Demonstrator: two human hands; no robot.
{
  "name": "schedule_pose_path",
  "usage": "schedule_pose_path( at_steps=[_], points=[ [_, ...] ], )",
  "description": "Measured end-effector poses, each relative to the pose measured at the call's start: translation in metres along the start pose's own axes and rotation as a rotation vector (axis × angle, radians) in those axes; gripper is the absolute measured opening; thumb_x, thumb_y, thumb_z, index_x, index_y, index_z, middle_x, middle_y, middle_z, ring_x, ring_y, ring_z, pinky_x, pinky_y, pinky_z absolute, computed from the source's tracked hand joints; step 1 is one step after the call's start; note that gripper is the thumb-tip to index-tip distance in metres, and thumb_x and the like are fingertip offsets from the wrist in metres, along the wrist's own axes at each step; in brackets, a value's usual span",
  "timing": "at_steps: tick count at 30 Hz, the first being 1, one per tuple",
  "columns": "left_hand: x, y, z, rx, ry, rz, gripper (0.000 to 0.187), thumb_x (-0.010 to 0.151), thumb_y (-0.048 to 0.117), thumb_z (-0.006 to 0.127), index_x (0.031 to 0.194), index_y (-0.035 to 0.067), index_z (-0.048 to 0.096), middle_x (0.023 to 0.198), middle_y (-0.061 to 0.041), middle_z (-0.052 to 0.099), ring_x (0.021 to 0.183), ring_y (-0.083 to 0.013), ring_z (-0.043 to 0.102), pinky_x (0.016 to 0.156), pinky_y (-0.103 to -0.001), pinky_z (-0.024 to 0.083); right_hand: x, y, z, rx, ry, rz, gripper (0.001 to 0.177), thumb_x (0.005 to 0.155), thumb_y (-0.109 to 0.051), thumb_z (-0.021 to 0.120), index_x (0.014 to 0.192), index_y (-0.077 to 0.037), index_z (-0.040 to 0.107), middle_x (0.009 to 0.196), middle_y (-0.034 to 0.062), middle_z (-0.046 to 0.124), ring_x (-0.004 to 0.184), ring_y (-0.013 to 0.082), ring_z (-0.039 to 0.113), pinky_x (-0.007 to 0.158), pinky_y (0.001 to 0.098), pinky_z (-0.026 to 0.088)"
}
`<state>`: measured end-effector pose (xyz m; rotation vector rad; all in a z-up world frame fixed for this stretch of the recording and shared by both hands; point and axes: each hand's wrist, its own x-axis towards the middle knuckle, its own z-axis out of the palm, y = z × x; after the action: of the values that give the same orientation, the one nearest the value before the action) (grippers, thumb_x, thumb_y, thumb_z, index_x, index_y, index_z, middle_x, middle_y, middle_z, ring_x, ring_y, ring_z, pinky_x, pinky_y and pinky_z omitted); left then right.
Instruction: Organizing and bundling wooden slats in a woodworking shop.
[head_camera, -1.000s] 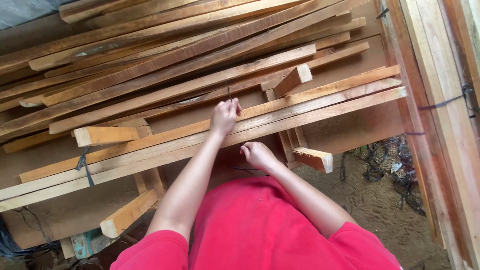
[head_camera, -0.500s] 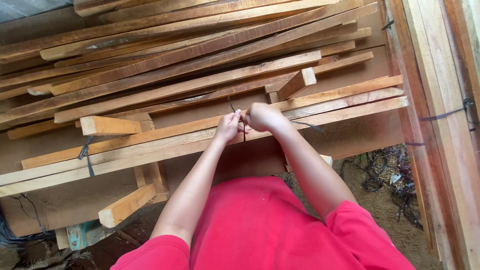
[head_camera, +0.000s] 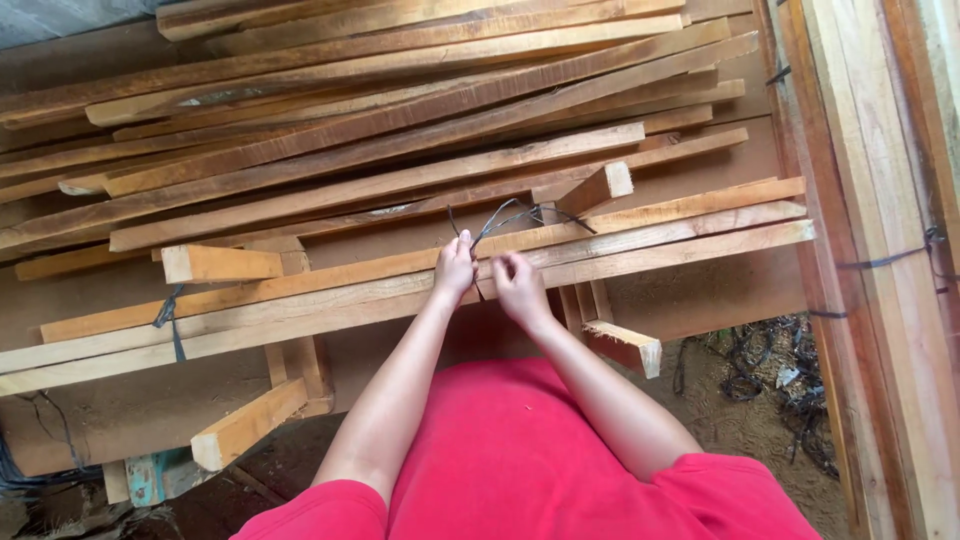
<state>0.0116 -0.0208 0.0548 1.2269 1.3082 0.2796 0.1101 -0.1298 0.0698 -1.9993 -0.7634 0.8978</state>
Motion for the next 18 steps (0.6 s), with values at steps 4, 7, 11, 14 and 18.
schedule_pose_path(
  at_steps=[4,7,11,14,18],
  points=[
    [0.020,-0.004,0.001,0.023,0.016,0.032,0.055,0.108,0.050,0.038,0.074,0.012,0.057,0.055,-0.006,0.058,0.057,-0.0237,0.062,0.064,-0.035,0.048,-0.006,-0.013,-0.001,-0.111,-0.175,-0.080,0.025,0.092,-0.032,0.072,0.110,-0.016,0.078,0.103,0.0117,0.077,0.107,0.0320,0.071,0.095,0.0442,0.055],
    [0.039,0.001,-0.004,0.105,0.063,0.103,0.054,0.107,0.049,0.037,0.074,0.012,0.058,0.060,-0.008,0.061,0.067,-0.0276,0.066,0.074,-0.039,0.050,-0.006,-0.006,0.008,-0.264,-0.174,-0.260,0.023,0.086,-0.029,0.080,0.104,-0.014,0.082,0.105,0.0157,0.076,0.108,0.0370,0.066,0.096,0.0430,0.052],
    [0.069,-0.009,-0.004,0.103,0.064,0.141,0.051,0.108,0.043,0.043,0.073,0.013,0.064,0.060,-0.007,0.064,0.063,-0.0234,0.068,0.069,-0.034,0.052,-0.007,0.006,0.012,-0.159,-0.110,-0.290,0.012,0.091,-0.028,0.076,0.094,-0.018,0.083,0.091,0.0091,0.078,0.093,0.0349,0.065,0.089,0.0408,0.050],
    [0.088,-0.016,-0.009,0.239,0.041,0.124,0.046,0.106,0.050,0.044,0.080,0.025,0.074,0.071,0.004,0.071,0.077,-0.0194,0.070,0.074,-0.033,0.053,-0.021,-0.002,0.002,-0.002,-0.127,-0.201,0.012,0.093,-0.028,0.074,0.089,-0.020,0.083,0.084,0.0098,0.076,0.090,0.0323,0.067,0.088,0.0387,0.051],
    [0.056,0.009,-0.029,0.540,-0.014,0.043,0.050,0.105,0.060,0.035,0.092,0.038,0.079,0.100,0.009,0.077,0.114,-0.0230,0.067,0.102,-0.041,0.049,-0.020,-0.036,-0.010,0.167,-0.074,-0.039,0.013,0.095,-0.025,0.073,0.089,-0.021,0.084,0.081,0.0045,0.079,0.089,0.0197,0.074,0.085,0.0350,0.056]
  ],
)
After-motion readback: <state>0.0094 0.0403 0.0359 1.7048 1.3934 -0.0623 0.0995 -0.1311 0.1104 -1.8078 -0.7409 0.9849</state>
